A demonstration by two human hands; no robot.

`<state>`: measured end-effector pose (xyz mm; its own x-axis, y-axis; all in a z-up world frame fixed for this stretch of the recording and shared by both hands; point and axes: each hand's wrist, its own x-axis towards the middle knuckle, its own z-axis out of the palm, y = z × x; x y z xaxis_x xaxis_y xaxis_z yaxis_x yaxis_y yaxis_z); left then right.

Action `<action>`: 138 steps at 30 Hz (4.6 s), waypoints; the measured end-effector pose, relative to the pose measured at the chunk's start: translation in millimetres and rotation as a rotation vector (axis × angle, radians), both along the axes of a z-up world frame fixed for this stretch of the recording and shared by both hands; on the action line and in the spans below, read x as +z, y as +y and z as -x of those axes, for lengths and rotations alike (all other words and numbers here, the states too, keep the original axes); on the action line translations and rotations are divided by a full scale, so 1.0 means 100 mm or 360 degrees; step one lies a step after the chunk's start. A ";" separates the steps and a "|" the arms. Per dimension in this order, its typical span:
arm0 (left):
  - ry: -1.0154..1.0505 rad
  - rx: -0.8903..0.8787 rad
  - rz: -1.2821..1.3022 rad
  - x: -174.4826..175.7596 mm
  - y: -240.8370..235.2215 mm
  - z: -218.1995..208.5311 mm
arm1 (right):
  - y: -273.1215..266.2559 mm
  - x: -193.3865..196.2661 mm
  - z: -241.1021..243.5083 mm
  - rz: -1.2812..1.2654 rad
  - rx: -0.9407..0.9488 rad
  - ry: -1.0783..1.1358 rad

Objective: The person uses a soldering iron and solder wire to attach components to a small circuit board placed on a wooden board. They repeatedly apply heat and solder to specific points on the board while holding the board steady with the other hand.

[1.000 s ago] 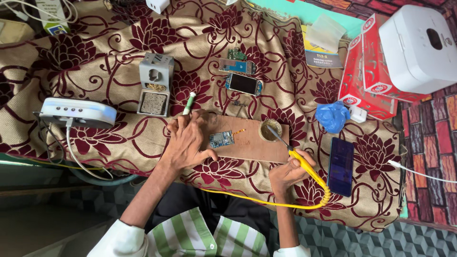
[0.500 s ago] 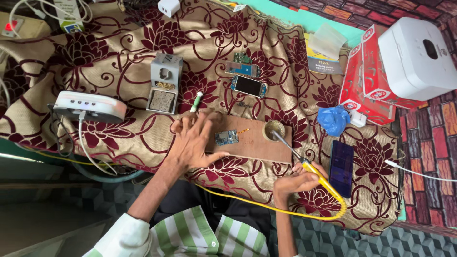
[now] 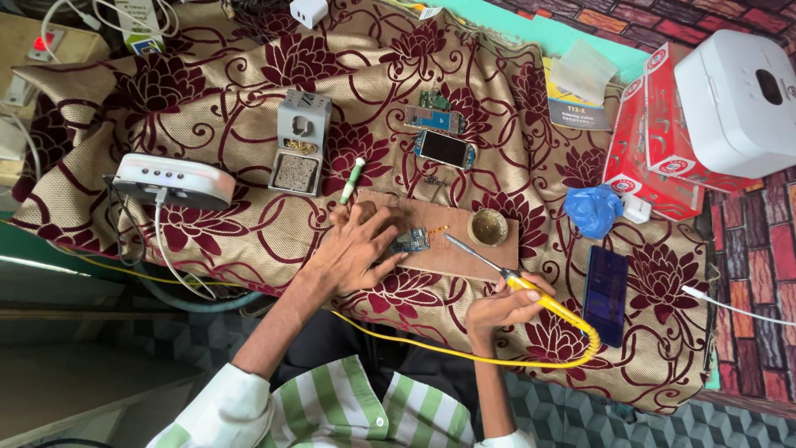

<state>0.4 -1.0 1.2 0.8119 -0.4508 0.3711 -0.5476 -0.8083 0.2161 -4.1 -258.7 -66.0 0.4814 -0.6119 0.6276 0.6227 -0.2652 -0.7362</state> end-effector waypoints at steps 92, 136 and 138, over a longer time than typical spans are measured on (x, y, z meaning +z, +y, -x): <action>0.0151 -0.0295 -0.0088 0.13 0.03 0.05 | 0.57 1.25 0.11 0.1422 -0.0293 0.0514; 0.0010 -0.0275 -0.0004 0.24 0.03 0.10 | 0.25 1.28 0.57 0.1020 0.0181 0.0711; 0.0005 -0.0271 -0.0020 0.25 0.03 0.11 | 0.28 1.33 0.57 0.1062 0.0188 0.0733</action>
<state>-10.2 2.4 26.0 0.7244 -0.5866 0.3623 -0.6763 -0.7066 0.2082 -61.1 -230.3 66.8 0.8176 -0.1085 0.5655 0.3480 -0.6893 -0.6354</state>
